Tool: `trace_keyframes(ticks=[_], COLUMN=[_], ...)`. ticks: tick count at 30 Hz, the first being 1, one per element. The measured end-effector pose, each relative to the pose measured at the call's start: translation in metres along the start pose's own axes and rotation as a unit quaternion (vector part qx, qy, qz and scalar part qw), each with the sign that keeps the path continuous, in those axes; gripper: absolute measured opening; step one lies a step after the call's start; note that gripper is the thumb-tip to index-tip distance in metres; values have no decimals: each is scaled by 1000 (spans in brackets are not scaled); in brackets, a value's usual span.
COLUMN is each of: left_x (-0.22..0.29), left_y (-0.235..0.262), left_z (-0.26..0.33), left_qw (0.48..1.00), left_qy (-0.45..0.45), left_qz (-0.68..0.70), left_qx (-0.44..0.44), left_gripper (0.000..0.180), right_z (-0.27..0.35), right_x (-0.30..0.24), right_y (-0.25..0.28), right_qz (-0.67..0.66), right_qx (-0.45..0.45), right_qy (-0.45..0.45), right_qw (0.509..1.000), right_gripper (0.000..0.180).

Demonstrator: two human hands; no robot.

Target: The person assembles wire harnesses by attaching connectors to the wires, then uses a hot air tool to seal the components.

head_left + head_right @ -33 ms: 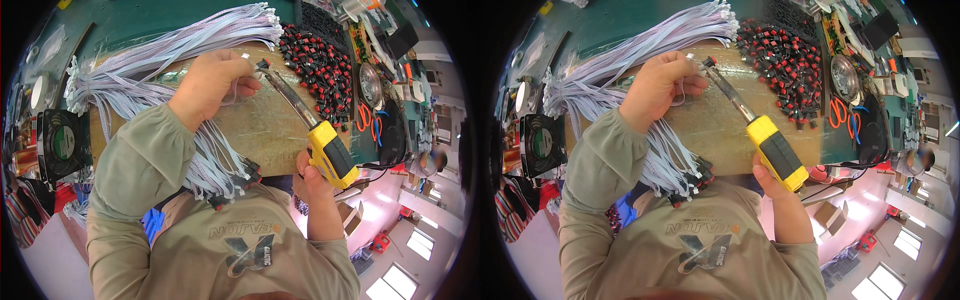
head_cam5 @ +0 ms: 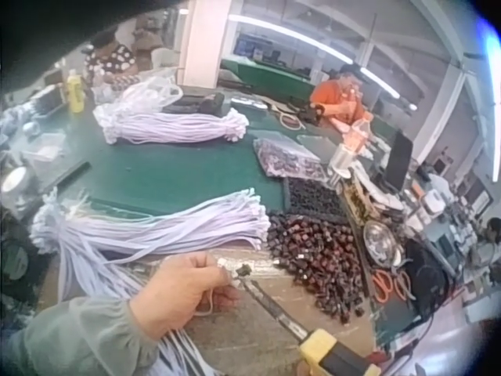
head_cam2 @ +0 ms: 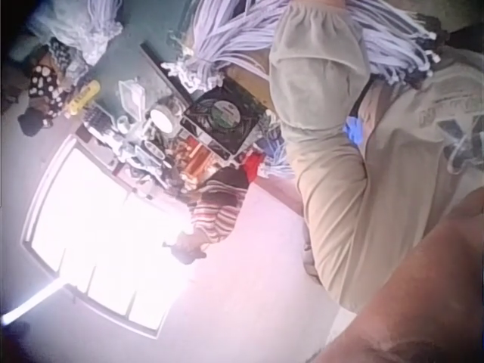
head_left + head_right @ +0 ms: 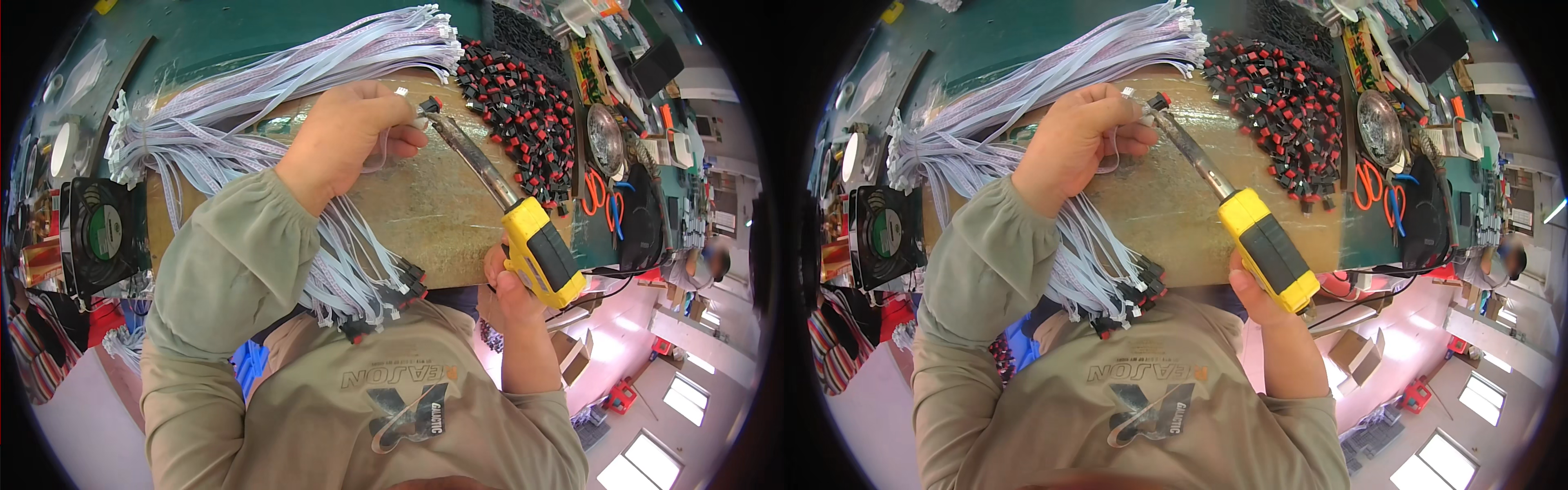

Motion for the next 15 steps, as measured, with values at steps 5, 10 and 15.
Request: trace_keyframes(ticks=[5,10,15], left_x=[-5,-6,-5], left_y=[2,3,2], left_z=[-9,-12,-10], left_qw=[998,997,996], left_qy=[-52,-58,-66], left_qz=[42,52,61], left_qx=[-11,-25,-22], left_gripper=[10,10,10], right_z=[0,-3,-6], right_x=[4,2,-1], right_y=[3,4,2], right_qz=[37,85,116], right_qx=[12,12,9], right_qy=[7,30,33], right_qw=[999,996,993], right_gripper=[27,24,20])
Point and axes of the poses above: each hand's wrist, its own z-axis away from the middle knuckle, its own y-axis out of the back of the hand, x = y × z, the point moved 6 cm from there along -z, towards the middle knuckle, and after that the axes turned 4 degrees about y, right-handed, at the moved point
